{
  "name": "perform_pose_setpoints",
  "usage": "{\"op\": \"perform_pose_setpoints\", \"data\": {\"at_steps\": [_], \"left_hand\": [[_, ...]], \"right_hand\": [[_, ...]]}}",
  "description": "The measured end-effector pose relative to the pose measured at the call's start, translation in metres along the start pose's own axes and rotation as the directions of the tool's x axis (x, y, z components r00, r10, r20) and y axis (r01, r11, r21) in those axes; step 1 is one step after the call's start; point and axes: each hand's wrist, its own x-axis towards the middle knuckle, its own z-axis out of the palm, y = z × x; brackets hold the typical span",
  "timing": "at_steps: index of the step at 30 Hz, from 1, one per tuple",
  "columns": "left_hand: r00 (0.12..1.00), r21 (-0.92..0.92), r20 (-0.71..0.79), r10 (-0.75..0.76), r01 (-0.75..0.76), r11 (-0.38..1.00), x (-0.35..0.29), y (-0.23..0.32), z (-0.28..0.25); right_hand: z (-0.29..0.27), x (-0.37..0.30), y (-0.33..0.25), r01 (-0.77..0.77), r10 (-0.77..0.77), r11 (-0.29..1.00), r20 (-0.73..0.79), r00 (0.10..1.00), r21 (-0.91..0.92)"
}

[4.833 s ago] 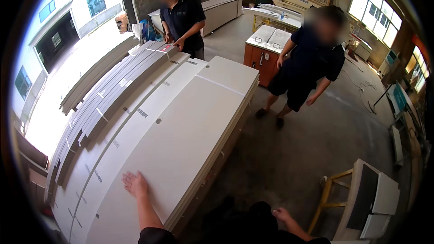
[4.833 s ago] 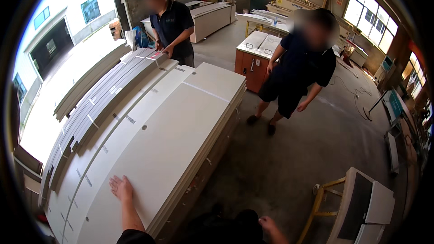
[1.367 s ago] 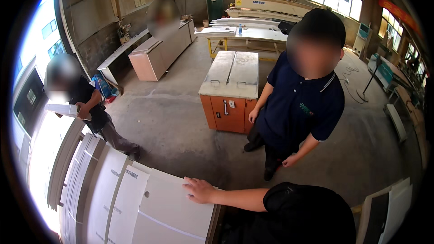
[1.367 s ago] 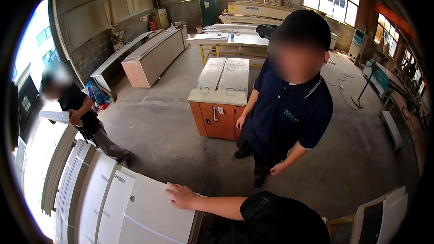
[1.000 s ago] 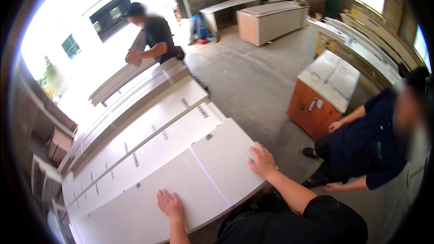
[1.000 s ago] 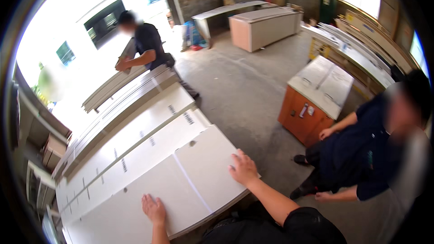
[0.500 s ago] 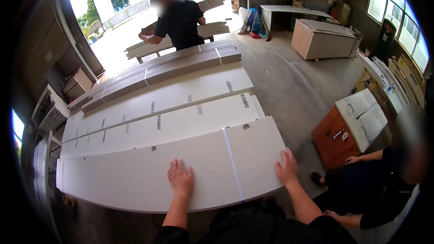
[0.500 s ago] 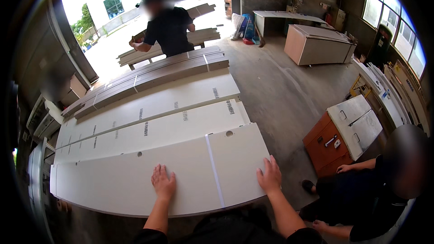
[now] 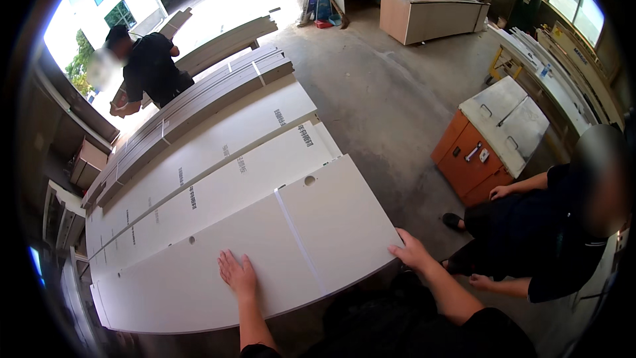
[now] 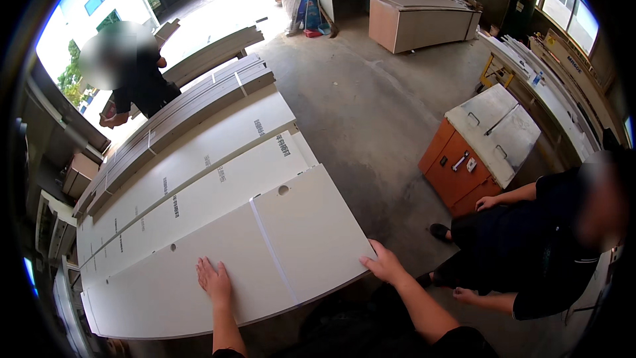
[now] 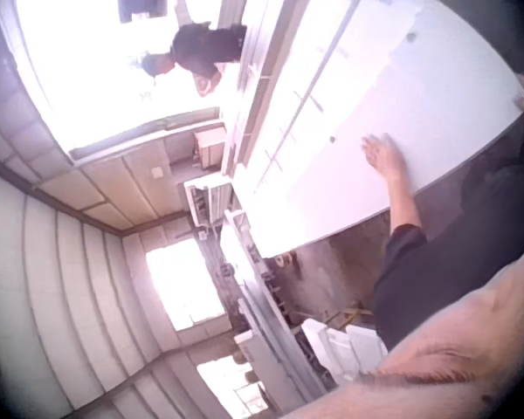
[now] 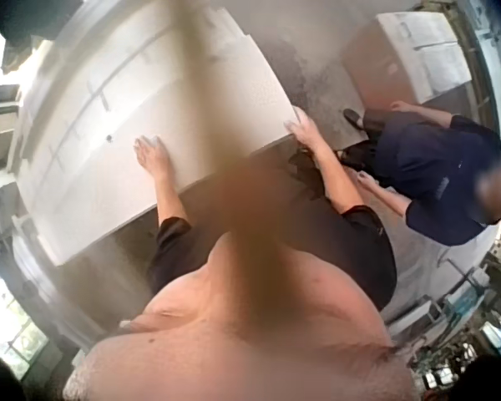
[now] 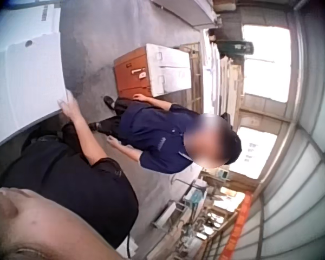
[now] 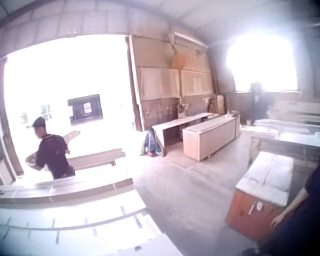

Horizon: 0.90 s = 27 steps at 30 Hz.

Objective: The person secures a white panel with a plastic strap and then stacks it onto a pile of similar panels. They repeat this process, lifting and placing multiple panels onto the stack in a workshop environment.

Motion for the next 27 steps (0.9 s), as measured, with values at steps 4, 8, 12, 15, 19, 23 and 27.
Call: {"op": "perform_pose_setpoints", "data": {"at_steps": [4, 8, 12, 15, 19, 23, 27], "left_hand": [[0.998, 0.039, 0.060, -0.001, -0.002, 0.999, -0.013, 0.091, 0.018], [0.977, 0.067, 0.129, 0.168, -0.177, 0.982, -0.030, 0.215, 0.047], [0.947, 0.011, 0.155, 0.283, -0.288, 0.958, -0.026, 0.322, 0.068], [0.981, 0.075, 0.112, 0.161, -0.169, 0.983, -0.017, 0.357, 0.091], [0.985, 0.075, 0.120, 0.123, -0.133, 0.988, -0.013, 0.380, 0.090], [0.991, 0.085, 0.048, 0.123, -0.127, 0.988, -0.010, 0.378, 0.088], [0.991, -0.027, -0.079, 0.104, -0.107, 0.994, -0.010, 0.394, 0.089]], "right_hand": [[-0.030, -0.022, 0.060, -0.187, 0.149, 0.937, 0.146, 0.978, 0.295], [-0.069, -0.037, 0.108, -0.156, 0.143, 0.952, 0.068, 0.987, 0.265], [-0.148, -0.031, 0.143, -0.039, 0.084, 0.969, 0.179, 0.980, -0.245], [-0.204, -0.015, 0.194, -0.140, 0.213, 0.914, 0.156, 0.965, -0.382], [-0.258, 0.004, 0.255, -0.490, 0.534, 0.787, -0.015, 0.846, 0.376], [-0.288, 0.047, 0.317, -0.567, 0.784, 0.527, -0.105, 0.612, 0.633], [-0.304, 0.108, 0.338, -0.699, 0.786, 0.580, -0.063, 0.615, 0.418]]}}
